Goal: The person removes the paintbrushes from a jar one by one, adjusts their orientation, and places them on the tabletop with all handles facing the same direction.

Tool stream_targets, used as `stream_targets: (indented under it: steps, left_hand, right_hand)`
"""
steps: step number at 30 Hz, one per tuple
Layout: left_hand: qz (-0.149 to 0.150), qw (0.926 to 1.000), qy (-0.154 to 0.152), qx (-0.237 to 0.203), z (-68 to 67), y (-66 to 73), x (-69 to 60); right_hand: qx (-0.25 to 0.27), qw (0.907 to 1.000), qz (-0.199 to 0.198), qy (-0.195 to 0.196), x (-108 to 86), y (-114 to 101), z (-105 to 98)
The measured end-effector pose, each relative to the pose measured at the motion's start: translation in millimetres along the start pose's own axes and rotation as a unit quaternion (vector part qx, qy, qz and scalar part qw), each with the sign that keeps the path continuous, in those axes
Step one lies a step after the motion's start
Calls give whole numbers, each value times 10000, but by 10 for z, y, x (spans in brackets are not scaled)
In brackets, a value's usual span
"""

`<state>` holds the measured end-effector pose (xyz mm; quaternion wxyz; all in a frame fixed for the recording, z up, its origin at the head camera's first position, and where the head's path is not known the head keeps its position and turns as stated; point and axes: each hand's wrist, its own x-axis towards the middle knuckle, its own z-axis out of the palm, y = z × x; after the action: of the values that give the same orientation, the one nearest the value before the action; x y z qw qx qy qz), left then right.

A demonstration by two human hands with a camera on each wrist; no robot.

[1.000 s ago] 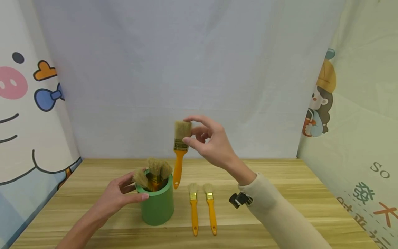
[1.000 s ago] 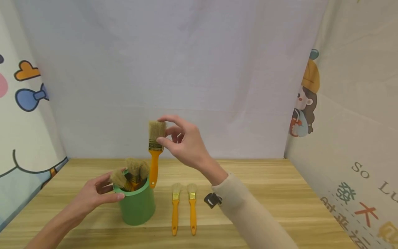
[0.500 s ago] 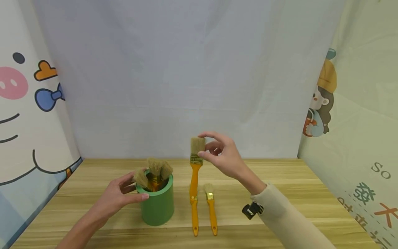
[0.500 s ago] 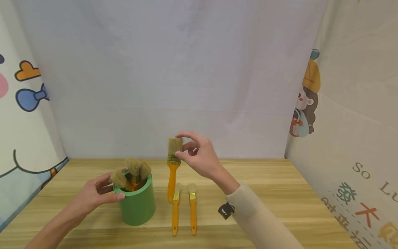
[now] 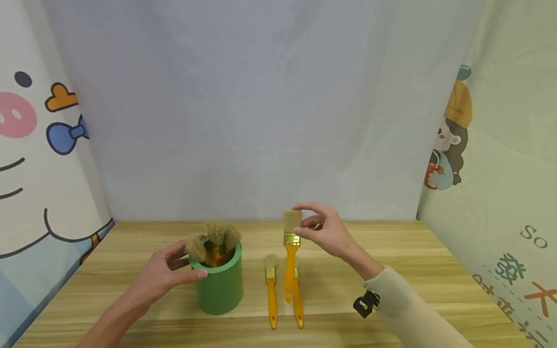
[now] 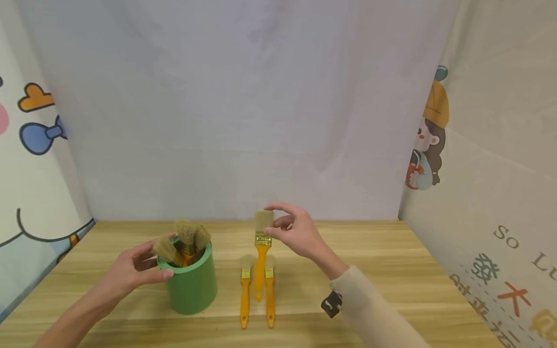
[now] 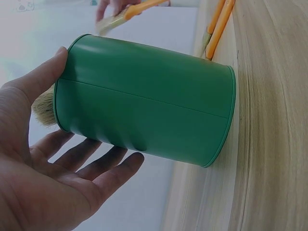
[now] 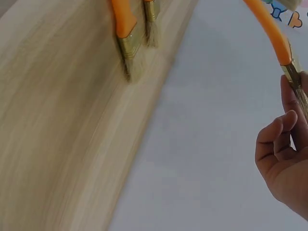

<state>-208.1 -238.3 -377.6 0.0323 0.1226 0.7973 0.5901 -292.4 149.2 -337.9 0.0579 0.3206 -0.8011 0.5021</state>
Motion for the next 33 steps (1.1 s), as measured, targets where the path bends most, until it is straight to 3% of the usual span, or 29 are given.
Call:
stream_targets:
  steps: [7, 15, 22, 33]
  left_hand:
    - [-191, 9998, -10, -10, -5, 14, 10]
    - [-150, 9998, -44, -80, -14, 2, 6]
    - [-232, 9997, -31, -71, -13, 13, 2]
    - [-104, 9999, -39, -81, -11, -2, 2]
  right_hand:
    - [33, 9983, 502, -306, -139, 239, -133]
    - [34, 9913, 1233, -462, -289, 462, -234]
    - [67, 9874, 1487, -528, -347, 594, -288]
    - [349, 9793, 1884, -645, -401, 782, -297]
